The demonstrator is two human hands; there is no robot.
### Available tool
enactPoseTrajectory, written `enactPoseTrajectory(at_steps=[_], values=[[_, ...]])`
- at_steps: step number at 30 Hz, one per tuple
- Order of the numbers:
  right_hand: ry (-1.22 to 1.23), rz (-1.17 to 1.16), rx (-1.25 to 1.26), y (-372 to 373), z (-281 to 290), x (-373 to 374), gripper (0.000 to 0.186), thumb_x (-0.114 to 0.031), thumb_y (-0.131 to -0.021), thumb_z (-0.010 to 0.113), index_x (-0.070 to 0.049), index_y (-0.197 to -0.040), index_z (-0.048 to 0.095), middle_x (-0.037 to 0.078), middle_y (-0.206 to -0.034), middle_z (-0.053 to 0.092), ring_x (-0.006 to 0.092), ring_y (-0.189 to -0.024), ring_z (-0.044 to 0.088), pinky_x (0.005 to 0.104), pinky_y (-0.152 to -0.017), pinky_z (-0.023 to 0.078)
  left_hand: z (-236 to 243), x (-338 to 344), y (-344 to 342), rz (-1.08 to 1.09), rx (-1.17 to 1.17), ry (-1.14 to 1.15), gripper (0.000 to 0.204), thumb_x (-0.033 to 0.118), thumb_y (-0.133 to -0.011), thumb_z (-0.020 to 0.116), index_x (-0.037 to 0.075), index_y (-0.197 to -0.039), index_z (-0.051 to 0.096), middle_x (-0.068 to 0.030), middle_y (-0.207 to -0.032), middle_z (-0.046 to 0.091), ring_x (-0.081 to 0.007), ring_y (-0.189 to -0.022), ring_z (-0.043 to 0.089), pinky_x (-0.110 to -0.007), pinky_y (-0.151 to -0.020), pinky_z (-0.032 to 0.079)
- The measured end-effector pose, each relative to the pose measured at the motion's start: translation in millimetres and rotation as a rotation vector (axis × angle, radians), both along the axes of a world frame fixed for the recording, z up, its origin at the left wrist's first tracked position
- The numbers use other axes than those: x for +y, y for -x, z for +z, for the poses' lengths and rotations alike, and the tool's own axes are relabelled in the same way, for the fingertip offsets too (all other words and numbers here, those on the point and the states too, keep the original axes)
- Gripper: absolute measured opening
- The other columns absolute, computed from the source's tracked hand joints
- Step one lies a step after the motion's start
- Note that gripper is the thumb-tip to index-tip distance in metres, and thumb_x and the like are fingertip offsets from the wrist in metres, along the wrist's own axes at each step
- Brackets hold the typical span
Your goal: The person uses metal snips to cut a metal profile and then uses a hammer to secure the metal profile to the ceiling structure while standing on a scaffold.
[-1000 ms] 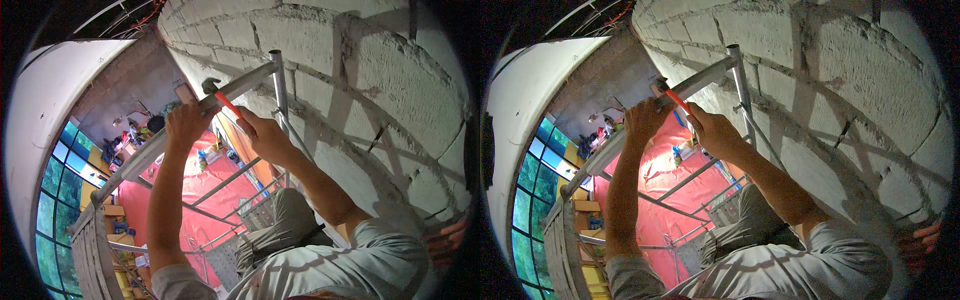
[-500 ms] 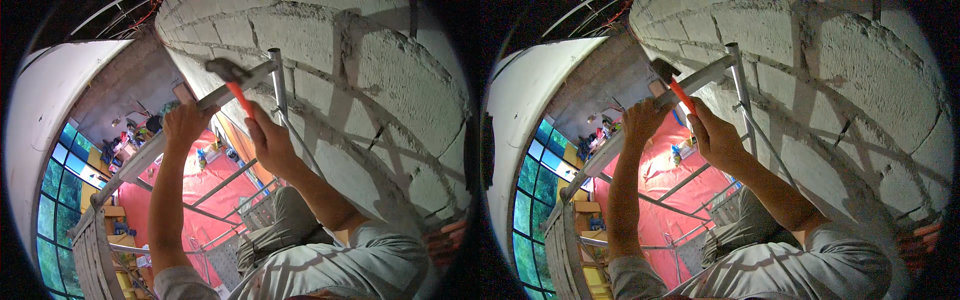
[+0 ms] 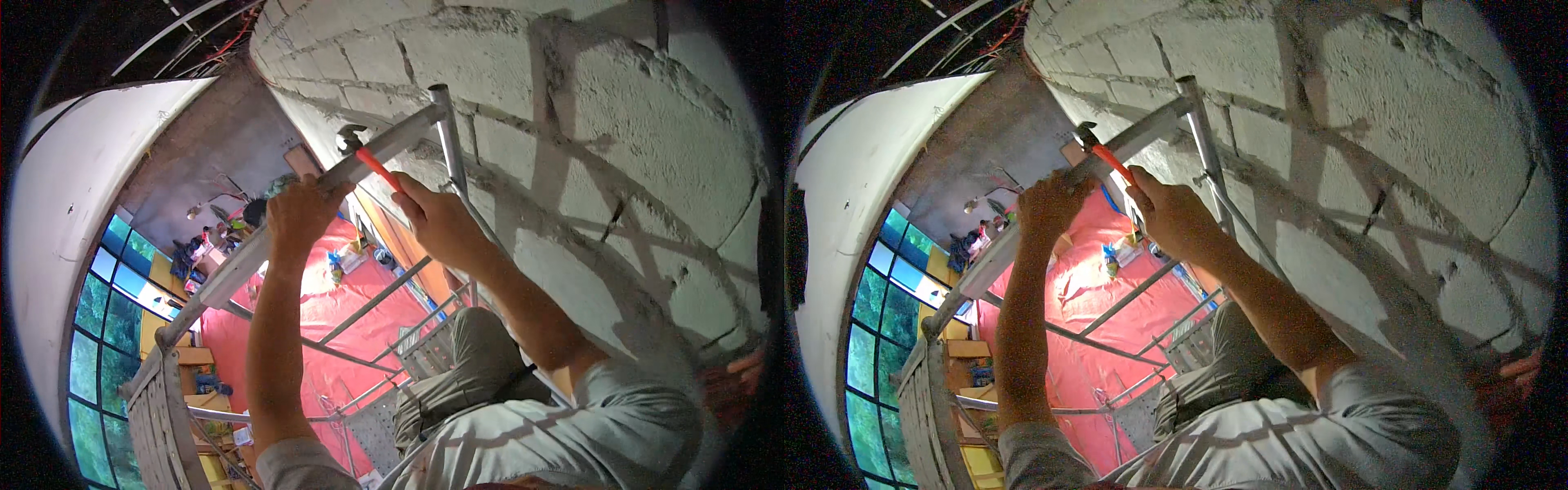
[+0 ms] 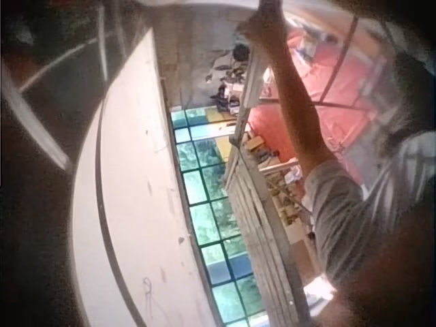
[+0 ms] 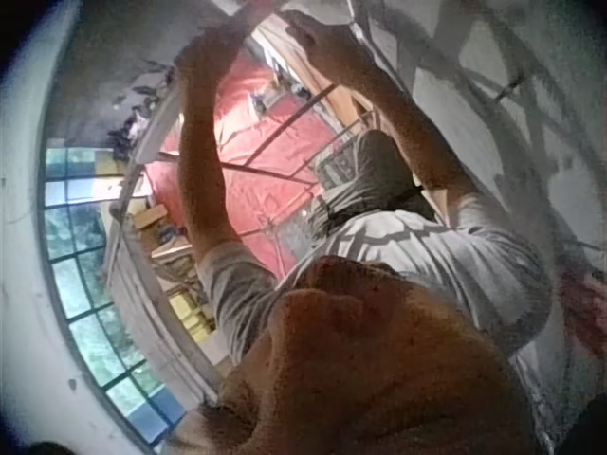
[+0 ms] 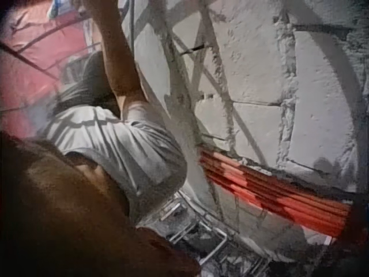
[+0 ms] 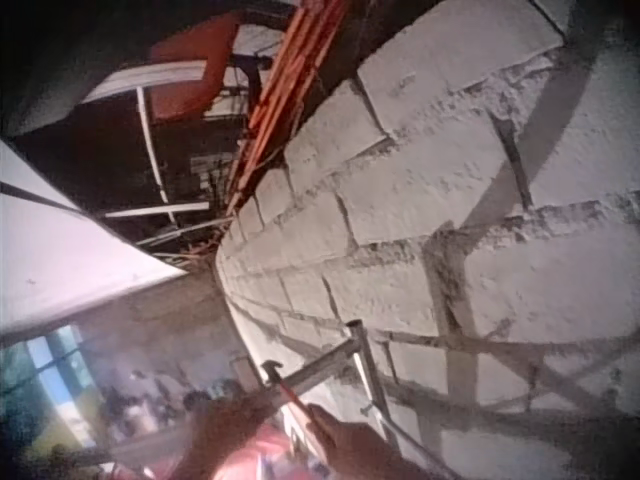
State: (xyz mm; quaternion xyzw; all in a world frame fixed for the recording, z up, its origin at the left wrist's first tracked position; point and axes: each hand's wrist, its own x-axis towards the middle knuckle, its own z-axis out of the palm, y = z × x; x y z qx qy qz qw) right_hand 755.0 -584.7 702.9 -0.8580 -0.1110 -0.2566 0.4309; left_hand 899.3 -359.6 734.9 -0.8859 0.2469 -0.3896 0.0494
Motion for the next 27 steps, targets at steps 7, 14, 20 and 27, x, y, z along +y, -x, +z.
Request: enactPoseTrajectory(at_steps=[7,14,20,27], values=[[-0.004,-0.044,-0.156,-13,-33,-3,0.031,-0.026,-0.110,0.053,-0.005,-0.132,0.058,0.024,-0.070,0.066,0.0445,-0.063,0.068,0.0543,-0.056,0.050,9,-23,12,-0.045,-0.022,0.031,0.073,0.077,-0.088,0.063,0.006,-0.073,0.066,-0.0209,-0.061,0.068,-0.0407,-0.063,0.074,-0.050,-0.055,0.059],[-0.093,-0.051,-0.229,15,-1,13,0.033,-0.026,-0.110,0.053,-0.005,-0.136,0.056,0.025,-0.071,0.066,0.0436,-0.063,0.069,0.0534,-0.055,0.050,2,-2,5,-0.039,-0.067,-0.049,0.071,0.076,-0.088,0.064,0.006,-0.074,0.065,-0.0206,-0.062,0.068,-0.0407,-0.062,0.074,-0.048,-0.052,0.059],[-0.053,-0.075,-0.190,5,-13,-2,0.033,-0.026,-0.110,0.058,-0.010,-0.138,0.058,0.019,-0.070,0.063,0.0334,-0.057,0.067,0.0420,-0.052,0.048,3,-4,6,0.003,-0.009,-0.022,0.071,0.076,-0.089,0.063,0.006,-0.076,0.066,-0.0203,-0.062,0.068,-0.0415,-0.064,0.074,-0.050,-0.055,0.060],[-0.002,-0.184,-0.107,-20,-34,-14,0.027,-0.026,-0.110,0.055,-0.008,-0.130,0.061,0.024,-0.075,0.067,0.0423,-0.065,0.069,0.0495,-0.055,0.050,10,-16,17,0.039,0.070,0.007,0.073,0.077,-0.088,0.063,0.005,-0.082,0.068,-0.0227,-0.070,0.072,-0.0427,-0.069,0.075,-0.051,-0.060,0.060]])
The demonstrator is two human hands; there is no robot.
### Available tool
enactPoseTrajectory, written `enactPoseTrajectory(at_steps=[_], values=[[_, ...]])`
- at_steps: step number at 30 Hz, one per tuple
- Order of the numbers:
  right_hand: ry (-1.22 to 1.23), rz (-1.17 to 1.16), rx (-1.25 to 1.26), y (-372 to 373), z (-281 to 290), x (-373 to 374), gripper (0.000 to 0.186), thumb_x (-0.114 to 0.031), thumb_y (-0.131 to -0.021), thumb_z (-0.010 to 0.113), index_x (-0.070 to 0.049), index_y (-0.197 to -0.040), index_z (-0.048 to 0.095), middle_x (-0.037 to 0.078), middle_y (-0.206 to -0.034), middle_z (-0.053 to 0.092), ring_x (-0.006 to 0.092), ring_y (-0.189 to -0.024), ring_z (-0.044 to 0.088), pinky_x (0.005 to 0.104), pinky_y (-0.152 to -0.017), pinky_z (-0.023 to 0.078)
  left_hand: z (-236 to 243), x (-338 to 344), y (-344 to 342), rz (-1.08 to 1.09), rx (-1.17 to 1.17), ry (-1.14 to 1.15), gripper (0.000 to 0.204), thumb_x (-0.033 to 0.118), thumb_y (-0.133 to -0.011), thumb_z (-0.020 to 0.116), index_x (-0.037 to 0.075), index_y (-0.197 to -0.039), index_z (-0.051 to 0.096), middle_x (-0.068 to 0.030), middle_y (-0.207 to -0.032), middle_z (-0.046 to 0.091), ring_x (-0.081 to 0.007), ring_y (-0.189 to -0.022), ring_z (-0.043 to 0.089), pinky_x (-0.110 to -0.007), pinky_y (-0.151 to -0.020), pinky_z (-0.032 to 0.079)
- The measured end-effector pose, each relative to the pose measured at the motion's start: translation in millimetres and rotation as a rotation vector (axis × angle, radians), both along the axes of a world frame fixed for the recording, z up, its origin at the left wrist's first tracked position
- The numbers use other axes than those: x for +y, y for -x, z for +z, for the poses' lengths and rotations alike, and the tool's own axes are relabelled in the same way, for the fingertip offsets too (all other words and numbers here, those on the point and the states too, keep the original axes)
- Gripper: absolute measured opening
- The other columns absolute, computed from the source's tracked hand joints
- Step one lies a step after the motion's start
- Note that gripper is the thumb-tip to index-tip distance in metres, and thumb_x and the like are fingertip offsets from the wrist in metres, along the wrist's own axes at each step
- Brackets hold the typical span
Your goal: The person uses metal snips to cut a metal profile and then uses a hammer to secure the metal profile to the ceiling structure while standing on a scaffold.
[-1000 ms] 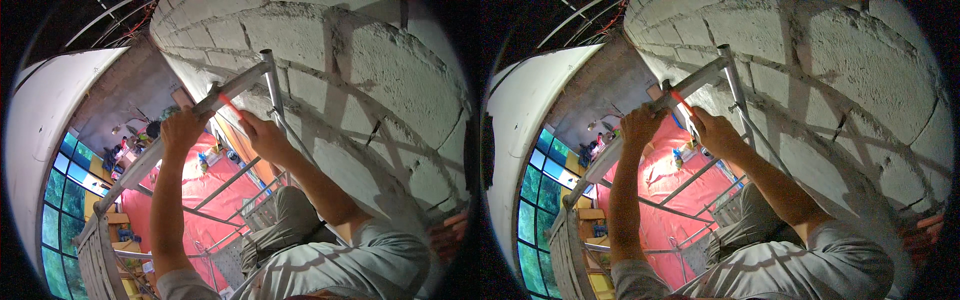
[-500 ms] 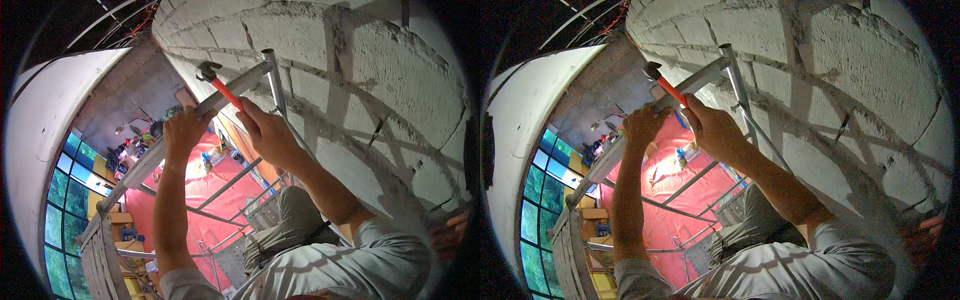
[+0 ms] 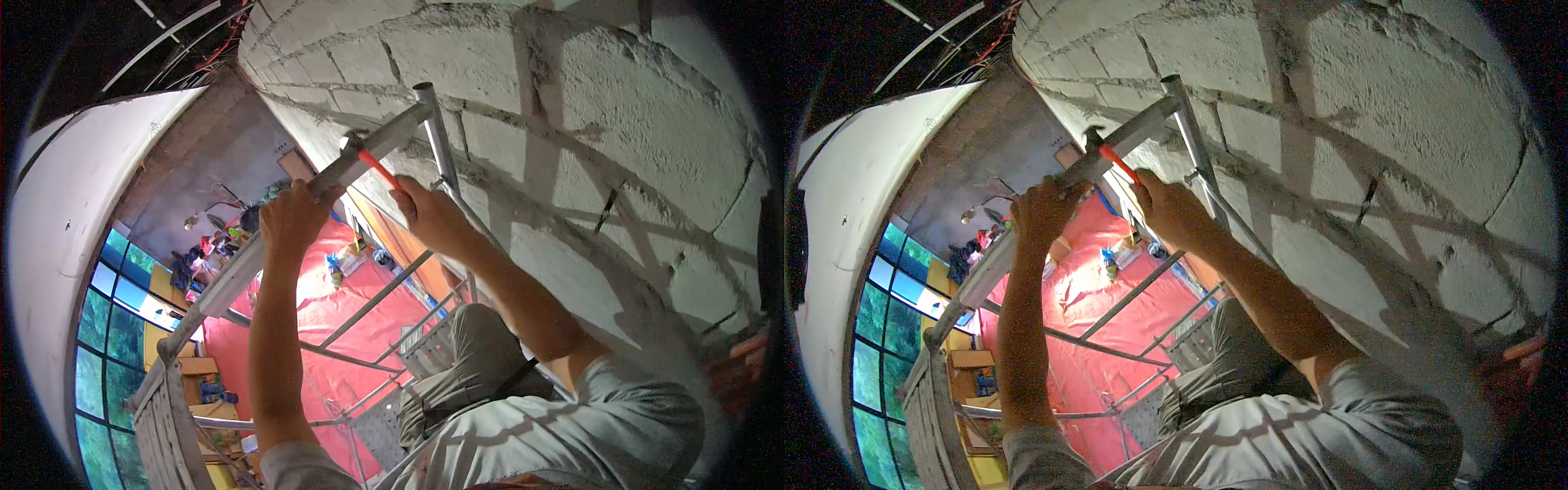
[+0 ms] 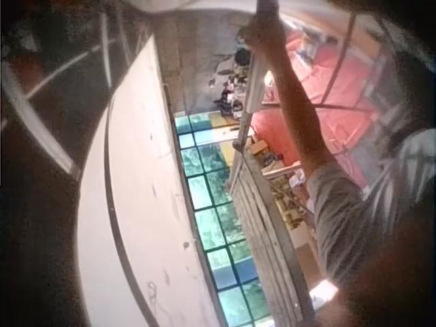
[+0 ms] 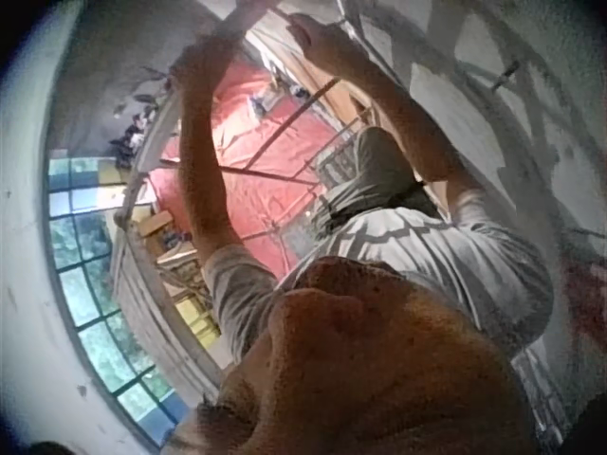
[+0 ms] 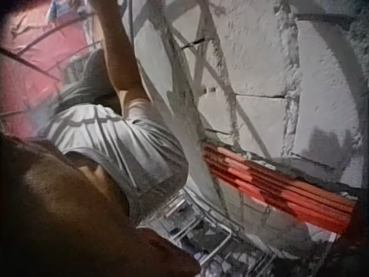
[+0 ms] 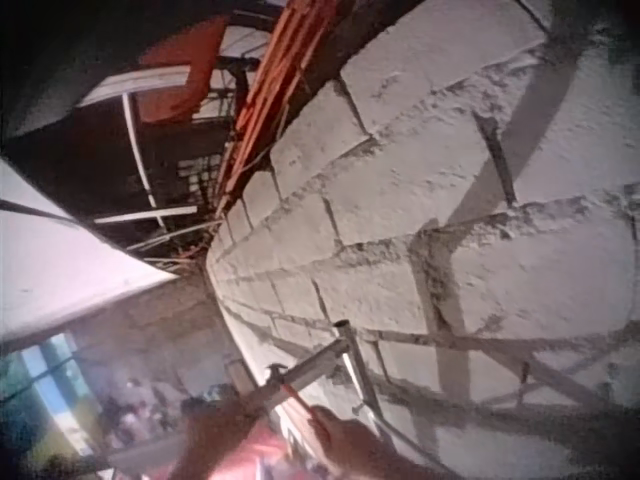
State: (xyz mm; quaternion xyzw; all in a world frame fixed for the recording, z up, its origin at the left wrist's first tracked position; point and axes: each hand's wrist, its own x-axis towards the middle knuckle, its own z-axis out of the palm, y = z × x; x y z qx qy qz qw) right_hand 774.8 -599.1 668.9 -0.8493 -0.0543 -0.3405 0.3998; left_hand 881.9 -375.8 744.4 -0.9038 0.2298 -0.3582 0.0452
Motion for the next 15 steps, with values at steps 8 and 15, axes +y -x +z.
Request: enactPoseTrajectory(at_steps=[8,15], values=[[-0.035,0.087,-0.016,-19,-6,-5,0.031,-0.030,-0.109,0.056,-0.005,-0.127,0.062,0.022,-0.074,0.068,0.0417,-0.066,0.069,0.0496,-0.060,0.051,4,0,7,0.058,0.089,-0.018,0.069,0.073,-0.092,0.062,0.004,-0.088,0.066,-0.0239,-0.077,0.073,-0.0433,-0.076,0.075,-0.054,-0.067,0.059],[-0.272,0.010,-0.016,-91,-6,0,0.034,-0.034,-0.101,0.070,0.000,-0.099,0.065,0.017,-0.070,0.068,0.0327,-0.063,0.071,0.0448,-0.060,0.054,8,-2,11,-0.006,0.092,-0.016,0.063,0.069,-0.094,0.061,0.006,-0.097,0.063,-0.0225,-0.075,0.073,-0.0428,-0.073,0.074,-0.055,-0.063,0.057]])
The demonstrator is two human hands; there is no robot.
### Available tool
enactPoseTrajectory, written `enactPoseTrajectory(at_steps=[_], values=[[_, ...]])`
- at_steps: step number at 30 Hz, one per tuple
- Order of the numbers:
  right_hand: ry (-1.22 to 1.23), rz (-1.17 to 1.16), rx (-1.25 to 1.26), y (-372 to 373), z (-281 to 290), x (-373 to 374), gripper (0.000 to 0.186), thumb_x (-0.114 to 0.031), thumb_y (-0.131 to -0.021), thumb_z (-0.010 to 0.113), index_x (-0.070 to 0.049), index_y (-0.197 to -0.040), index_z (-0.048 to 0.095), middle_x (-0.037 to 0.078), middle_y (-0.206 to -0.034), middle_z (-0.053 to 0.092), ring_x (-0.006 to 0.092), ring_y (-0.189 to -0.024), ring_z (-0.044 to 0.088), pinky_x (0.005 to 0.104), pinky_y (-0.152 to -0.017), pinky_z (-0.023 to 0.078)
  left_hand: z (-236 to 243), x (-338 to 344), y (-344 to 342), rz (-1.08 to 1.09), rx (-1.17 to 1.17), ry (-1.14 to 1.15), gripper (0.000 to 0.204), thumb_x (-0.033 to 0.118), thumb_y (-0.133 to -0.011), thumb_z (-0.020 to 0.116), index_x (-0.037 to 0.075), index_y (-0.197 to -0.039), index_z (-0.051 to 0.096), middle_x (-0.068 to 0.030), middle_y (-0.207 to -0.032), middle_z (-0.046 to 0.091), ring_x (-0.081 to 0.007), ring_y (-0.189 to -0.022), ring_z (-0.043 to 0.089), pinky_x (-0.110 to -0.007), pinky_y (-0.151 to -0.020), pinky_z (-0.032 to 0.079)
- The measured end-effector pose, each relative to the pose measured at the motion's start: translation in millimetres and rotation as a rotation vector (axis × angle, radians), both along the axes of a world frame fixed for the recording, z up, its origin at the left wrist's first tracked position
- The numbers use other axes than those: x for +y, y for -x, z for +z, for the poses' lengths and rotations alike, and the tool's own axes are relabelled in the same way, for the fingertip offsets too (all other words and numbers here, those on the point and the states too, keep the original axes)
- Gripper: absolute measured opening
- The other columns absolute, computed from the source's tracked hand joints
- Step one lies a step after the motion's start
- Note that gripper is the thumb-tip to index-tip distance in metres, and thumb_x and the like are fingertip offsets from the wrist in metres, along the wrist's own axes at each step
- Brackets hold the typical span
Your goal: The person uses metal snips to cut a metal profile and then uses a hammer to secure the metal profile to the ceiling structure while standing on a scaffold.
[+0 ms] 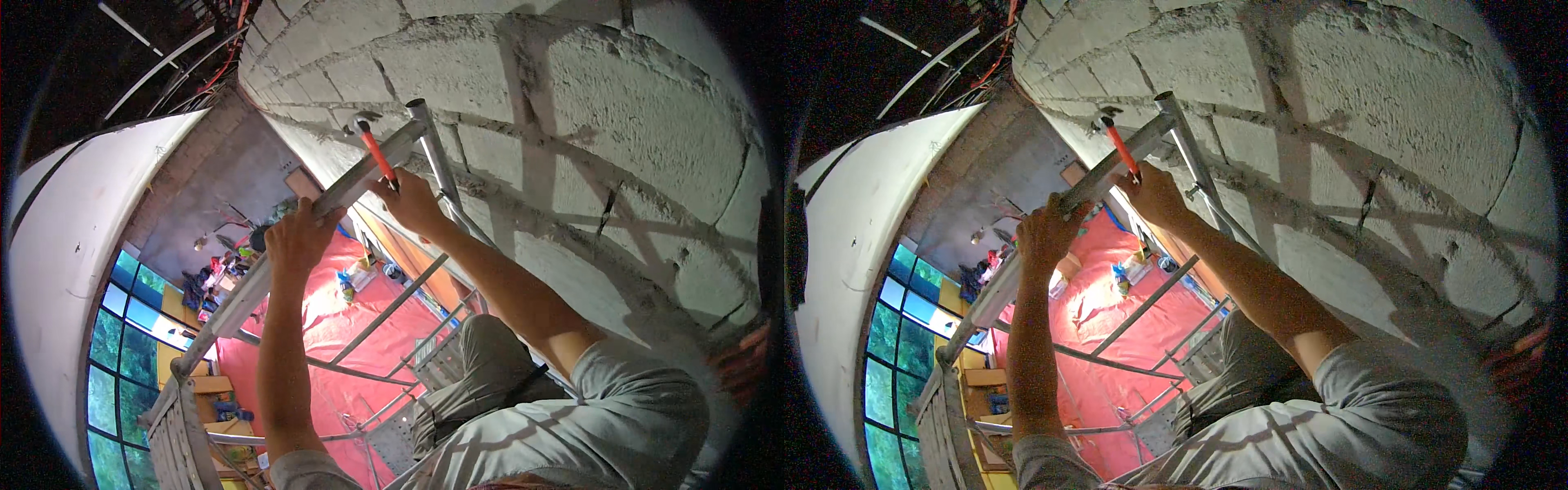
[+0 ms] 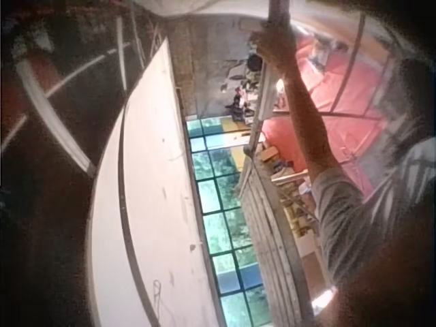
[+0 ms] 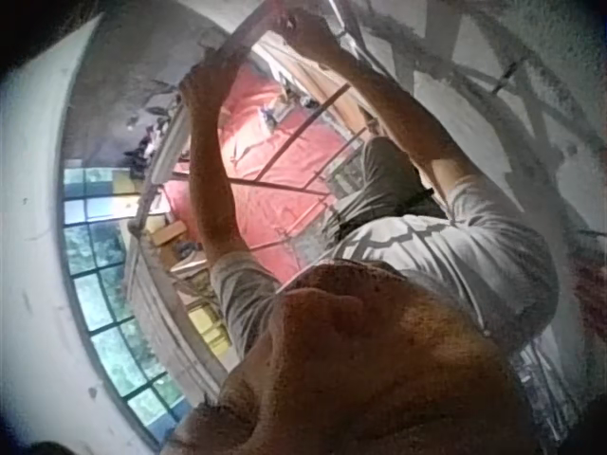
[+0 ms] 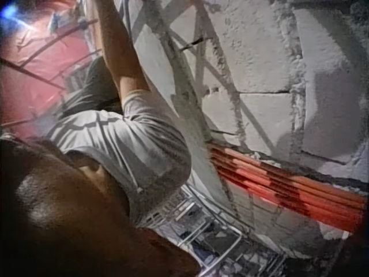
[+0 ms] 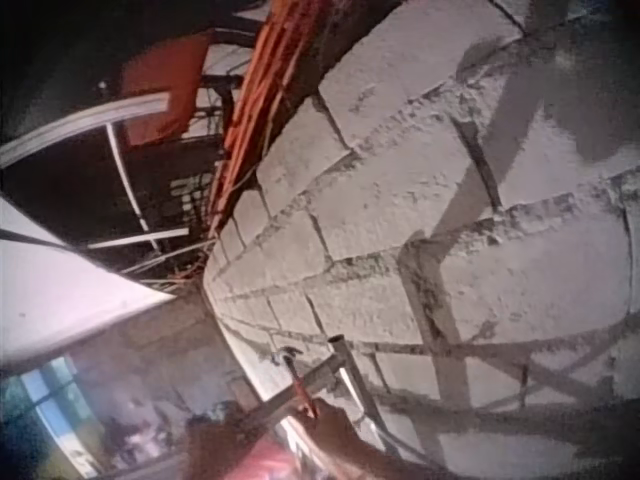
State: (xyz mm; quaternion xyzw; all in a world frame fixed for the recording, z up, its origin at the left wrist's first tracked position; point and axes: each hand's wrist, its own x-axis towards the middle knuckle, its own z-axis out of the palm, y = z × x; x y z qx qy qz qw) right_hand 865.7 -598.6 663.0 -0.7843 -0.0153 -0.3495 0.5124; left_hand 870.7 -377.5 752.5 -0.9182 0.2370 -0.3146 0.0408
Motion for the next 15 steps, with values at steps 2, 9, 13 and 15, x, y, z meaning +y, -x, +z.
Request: enactPoseTrajectory(at_steps=[2,9,13,15], values=[[-0.107,0.074,-0.112,-28,0,0,0.033,-0.032,-0.100,0.071,0.000,-0.098,0.065,0.016,-0.071,0.069,0.0314,-0.063,0.072,0.0453,-0.061,0.055,4,-4,-1,0.002,0.002,-0.013,0.063,0.069,-0.095,0.061,0.006,-0.098,0.063,-0.0219,-0.075,0.073,-0.0428,-0.072,0.074,-0.055,-0.063,0.057],[-0.161,0.107,-0.107,-45,1,4,0.024,-0.021,-0.101,0.072,0.002,-0.101,0.065,0.009,-0.083,0.072,0.0176,-0.068,0.070,0.0360,-0.063,0.054,2,-24,-37,-0.087,0.037,-0.025,0.061,0.068,-0.097,0.057,0.007,-0.101,0.067,-0.0231,-0.080,0.074,-0.0428,-0.080,0.075,-0.056,-0.069,0.059],[0.038,-0.048,-0.085,-26,2,-7,0.028,-0.027,-0.106,0.063,0.001,-0.107,0.065,0.009,-0.080,0.070,0.0187,-0.069,0.070,0.0397,-0.065,0.053,10,-39,-27,0.051,0.223,-0.087,0.061,0.067,-0.099,0.055,0.008,-0.096,0.070,-0.0216,-0.083,0.074,-0.0414,-0.081,0.076,-0.057,-0.072,0.059],[-0.014,0.066,-0.077,17,14,2,0.031,-0.029,-0.108,0.060,0.001,-0.113,0.063,0.017,-0.080,0.070,0.0285,-0.073,0.072,0.0447,-0.066,0.054,-6,-16,-42,0.004,0.124,-0.107,0.062,0.066,-0.100,0.053,0.007,-0.096,0.070,-0.0219,-0.081,0.074,-0.0416,-0.079,0.075,-0.056,-0.071,0.060]])
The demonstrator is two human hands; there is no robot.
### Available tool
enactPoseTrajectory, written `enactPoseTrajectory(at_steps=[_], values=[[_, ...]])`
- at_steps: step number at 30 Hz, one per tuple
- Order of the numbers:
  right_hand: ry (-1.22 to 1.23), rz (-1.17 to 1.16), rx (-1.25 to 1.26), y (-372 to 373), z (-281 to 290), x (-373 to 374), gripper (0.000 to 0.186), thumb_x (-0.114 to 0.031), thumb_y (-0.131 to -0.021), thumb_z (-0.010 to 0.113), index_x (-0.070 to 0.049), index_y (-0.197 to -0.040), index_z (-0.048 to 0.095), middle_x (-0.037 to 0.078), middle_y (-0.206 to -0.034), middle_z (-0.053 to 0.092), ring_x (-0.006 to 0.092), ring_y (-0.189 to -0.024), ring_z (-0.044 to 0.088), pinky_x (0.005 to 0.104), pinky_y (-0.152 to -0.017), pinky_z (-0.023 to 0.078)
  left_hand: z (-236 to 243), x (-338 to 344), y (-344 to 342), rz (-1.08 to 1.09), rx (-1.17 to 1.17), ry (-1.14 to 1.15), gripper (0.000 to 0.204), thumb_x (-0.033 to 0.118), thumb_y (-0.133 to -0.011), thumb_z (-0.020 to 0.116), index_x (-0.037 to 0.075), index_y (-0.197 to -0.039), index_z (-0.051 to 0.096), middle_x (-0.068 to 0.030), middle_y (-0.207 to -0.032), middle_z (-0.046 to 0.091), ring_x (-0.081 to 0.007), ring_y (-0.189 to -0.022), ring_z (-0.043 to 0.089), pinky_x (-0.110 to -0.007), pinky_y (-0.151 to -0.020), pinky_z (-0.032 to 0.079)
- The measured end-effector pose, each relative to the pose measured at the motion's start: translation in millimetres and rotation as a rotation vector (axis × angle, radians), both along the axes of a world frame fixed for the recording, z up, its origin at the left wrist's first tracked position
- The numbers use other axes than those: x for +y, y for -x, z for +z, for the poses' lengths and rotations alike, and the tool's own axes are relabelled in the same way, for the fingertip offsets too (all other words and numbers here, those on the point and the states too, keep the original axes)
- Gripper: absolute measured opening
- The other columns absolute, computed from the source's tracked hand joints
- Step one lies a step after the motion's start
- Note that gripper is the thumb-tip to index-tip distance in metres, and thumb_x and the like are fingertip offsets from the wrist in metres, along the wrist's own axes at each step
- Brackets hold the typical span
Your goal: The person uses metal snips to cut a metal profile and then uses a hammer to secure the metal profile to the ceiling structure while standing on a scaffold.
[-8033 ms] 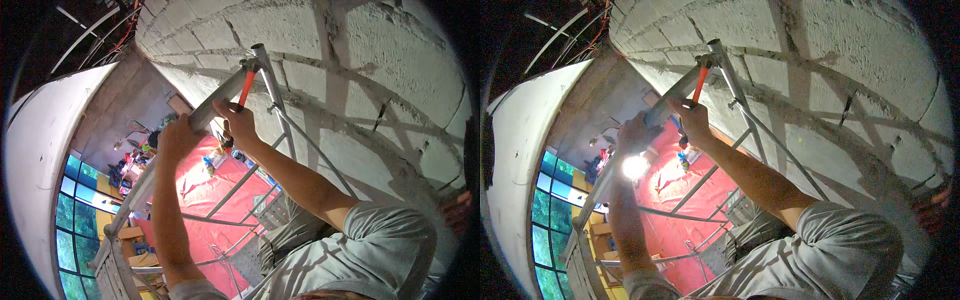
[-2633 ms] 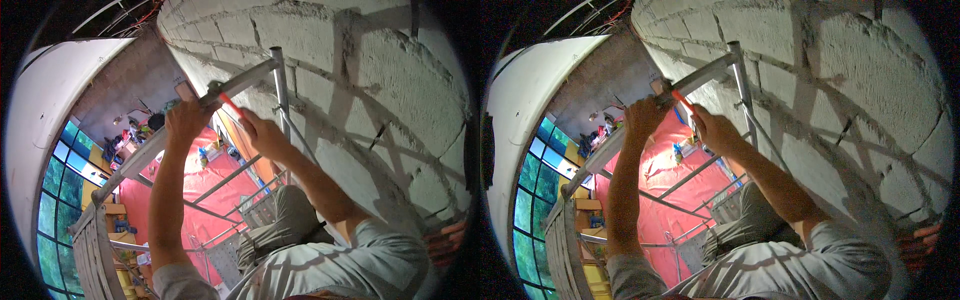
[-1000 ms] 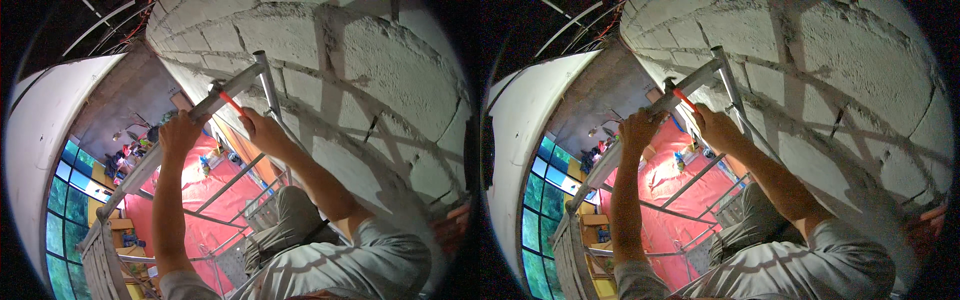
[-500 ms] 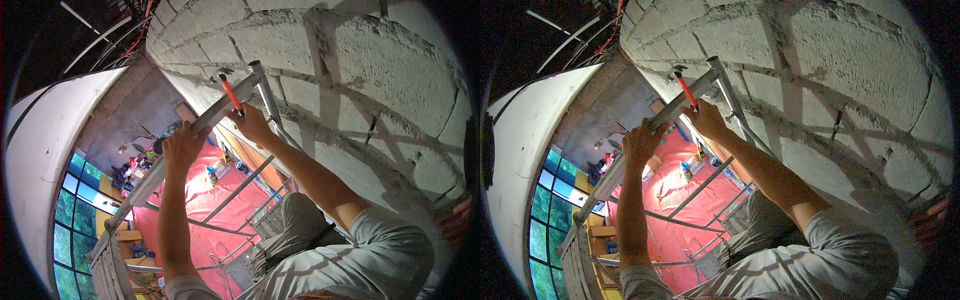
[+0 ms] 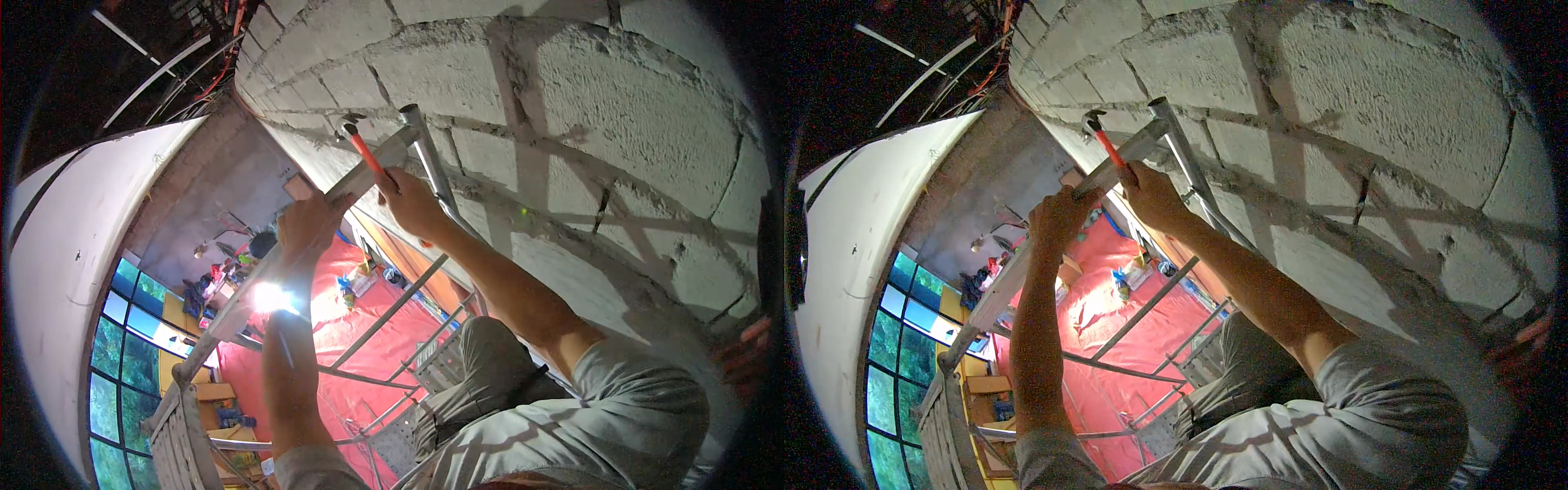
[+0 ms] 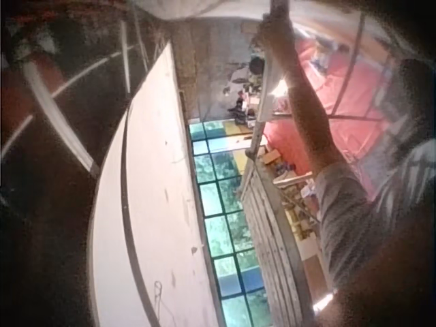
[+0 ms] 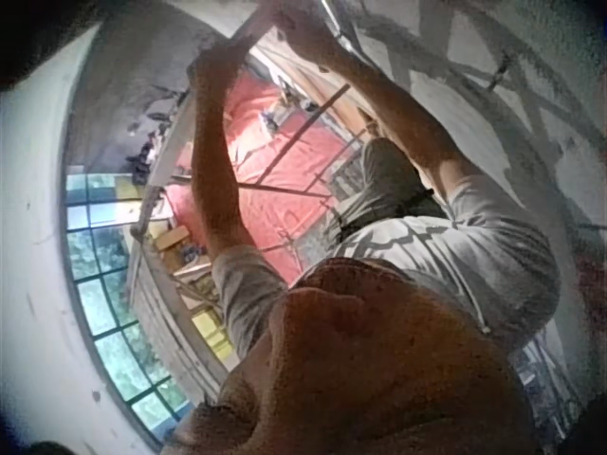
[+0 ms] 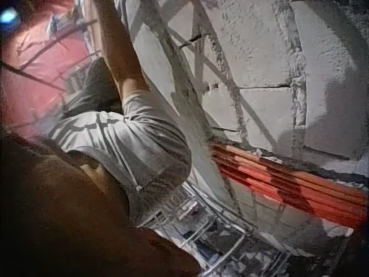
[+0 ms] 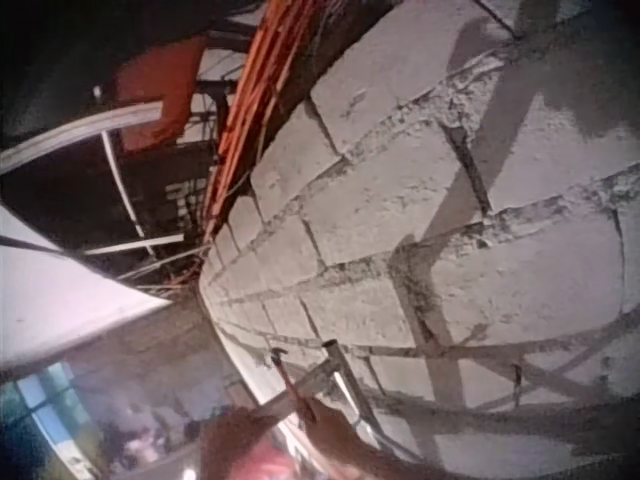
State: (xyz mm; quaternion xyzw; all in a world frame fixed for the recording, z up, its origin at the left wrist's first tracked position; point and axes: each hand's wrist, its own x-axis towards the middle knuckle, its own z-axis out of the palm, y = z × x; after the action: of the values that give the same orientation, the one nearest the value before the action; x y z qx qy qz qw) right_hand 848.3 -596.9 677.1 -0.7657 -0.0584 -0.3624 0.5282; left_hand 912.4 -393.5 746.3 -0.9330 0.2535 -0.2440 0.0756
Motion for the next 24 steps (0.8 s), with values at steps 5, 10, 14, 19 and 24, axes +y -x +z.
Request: enactPoseTrajectory(at_steps=[5,10,14,19,24], values=[[0.123,0.101,0.049,96,65,-30,0.033,-0.024,-0.111,0.053,-0.005,-0.138,0.059,0.011,-0.073,0.063,0.0196,-0.064,0.063,0.0396,-0.063,0.050,3,-18,16,0.013,-0.099,0.077,0.075,0.075,-0.095,0.055,0.004,-0.088,0.076,-0.0258,-0.080,0.074,-0.0461,-0.079,0.075,-0.053,-0.070,0.061],[0.445,0.013,-0.086,110,118,-43,0.027,-0.022,-0.108,0.054,-0.008,-0.129,0.059,0.024,-0.077,0.067,0.0390,-0.072,0.073,0.0538,-0.066,0.054,7,-20,15,-0.010,-0.076,0.102,0.074,0.074,-0.095,0.056,0.003,-0.087,0.075,-0.0260,-0.082,0.074,-0.0468,-0.083,0.075,-0.055,-0.074,0.060],[0.888,0.141,0.299,66,108,-56,0.042,-0.016,-0.107,0.055,-0.009,-0.148,0.055,0.019,-0.075,0.069,0.0257,-0.061,0.068,0.0474,-0.058,0.051,10,-12,10,0.010,0.023,0.099,0.074,0.073,-0.096,0.056,0.001,-0.094,0.076,-0.0270,-0.086,0.075,-0.0471,-0.087,0.075,-0.054,-0.078,0.060],[0.562,-0.027,-0.031,82,138,-52,0.038,-0.019,-0.108,0.054,-0.013,-0.146,0.058,0.023,-0.083,0.070,0.0308,-0.069,0.071,0.0472,-0.067,0.055,5,-19,10,0.023,-0.018,0.081,0.073,0.073,-0.097,0.053,0.003,-0.095,0.072,-0.0242,-0.083,0.074,-0.0442,-0.084,0.075,-0.055,-0.074,0.059],[0.915,0.061,0.320,62,87,-77,0.040,-0.018,-0.108,0.053,-0.013,-0.148,0.056,0.024,-0.087,0.072,0.0337,-0.071,0.073,0.0508,-0.067,0.054,11,-29,15,0.043,0.082,0.120,0.084,0.079,-0.094,0.050,-0.001,-0.099,0.075,-0.0306,-0.093,0.075,-0.0483,-0.096,0.074,-0.056,-0.088,0.057]])
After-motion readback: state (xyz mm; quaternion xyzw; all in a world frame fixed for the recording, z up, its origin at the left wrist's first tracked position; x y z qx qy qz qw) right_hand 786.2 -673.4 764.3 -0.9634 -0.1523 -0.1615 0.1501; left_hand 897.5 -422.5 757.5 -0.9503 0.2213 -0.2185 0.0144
